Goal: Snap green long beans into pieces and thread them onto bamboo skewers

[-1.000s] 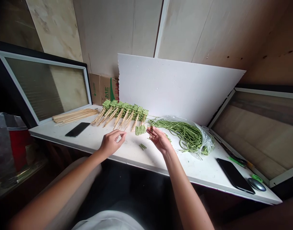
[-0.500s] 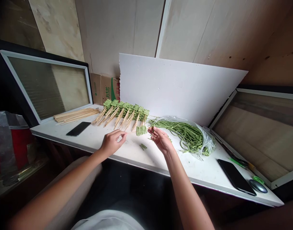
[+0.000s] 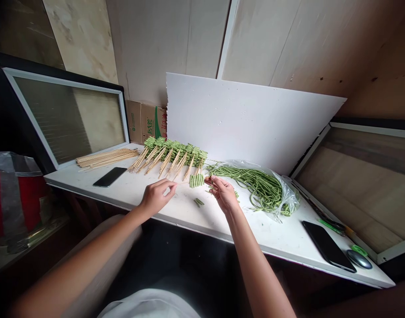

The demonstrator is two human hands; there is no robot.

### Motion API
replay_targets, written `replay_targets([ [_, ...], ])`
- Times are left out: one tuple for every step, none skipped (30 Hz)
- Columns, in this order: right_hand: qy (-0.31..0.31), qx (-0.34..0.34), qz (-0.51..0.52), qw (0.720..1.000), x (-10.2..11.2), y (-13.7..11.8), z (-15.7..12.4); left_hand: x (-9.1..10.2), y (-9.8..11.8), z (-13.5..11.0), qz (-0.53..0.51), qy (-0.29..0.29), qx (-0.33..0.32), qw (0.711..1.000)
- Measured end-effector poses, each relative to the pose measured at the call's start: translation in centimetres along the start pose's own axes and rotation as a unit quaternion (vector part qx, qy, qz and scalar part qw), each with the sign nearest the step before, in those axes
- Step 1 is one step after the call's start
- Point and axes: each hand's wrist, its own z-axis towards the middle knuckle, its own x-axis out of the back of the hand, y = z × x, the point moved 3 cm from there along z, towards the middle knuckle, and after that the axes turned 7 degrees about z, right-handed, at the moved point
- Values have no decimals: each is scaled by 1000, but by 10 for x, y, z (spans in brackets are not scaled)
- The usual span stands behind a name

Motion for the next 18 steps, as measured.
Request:
replay_targets([
  [4,1,0,1000,-1,2,0,0,-1,0,1,1,1,1000],
  [7,1,-1,1000,-1,4,0,0,-1,0,2,2,1,1000],
  [10,1,-1,1000,-1,6,1,0,-2,0,3,3,0,1000],
  [14,4,-2,1000,-1,8,2,-1,-3,0,2,3,-1,1000],
  [19,10,-3,1000,-1,10,2,-1,-3,-1,2,4,-1,1000],
  [25,21,-5,999,-1,11,3,-2,-3,-1,0,4,-1,1000],
  [30,35,-9,999,-1,11,2,-2,-3,-2,-1,4,-1,1000],
  [35,53,-15,998,-2,10,2,-2,-3,-2,-3,3,-1,1000],
  [40,72,-23,996,-3,9,1,-3,-3,-2,-5,4,0,1000],
  [45,92,-30,994,-4,8,-1,-3,-3,-3,-7,3,0,1000],
  [50,111,-38,992,-6,7,-2,-3,-3,-3,-10,3,-1,1000],
  [55,128,-45,989,-7,5,-4,-3,-2,-3,-11,3,-1,1000],
  [58,140,-50,987,-9,4,-5,-3,-3,-3,-12,3,-2,1000],
  [60,149,-55,986,-10,4,-6,-3,-3,-3,-12,4,-3,1000],
  [60,153,-59,985,-11,4,-7,-3,-3,-3,-11,5,-4,1000],
  [60,155,-62,984,-12,5,-7,-3,-3,-3,-10,6,-5,1000],
  [59,154,-64,984,-12,5,-7,-3,-4,-3,-8,6,-5,1000],
  [60,152,-64,984,-12,6,-7,-3,-4,-3,-7,7,-5,1000],
])
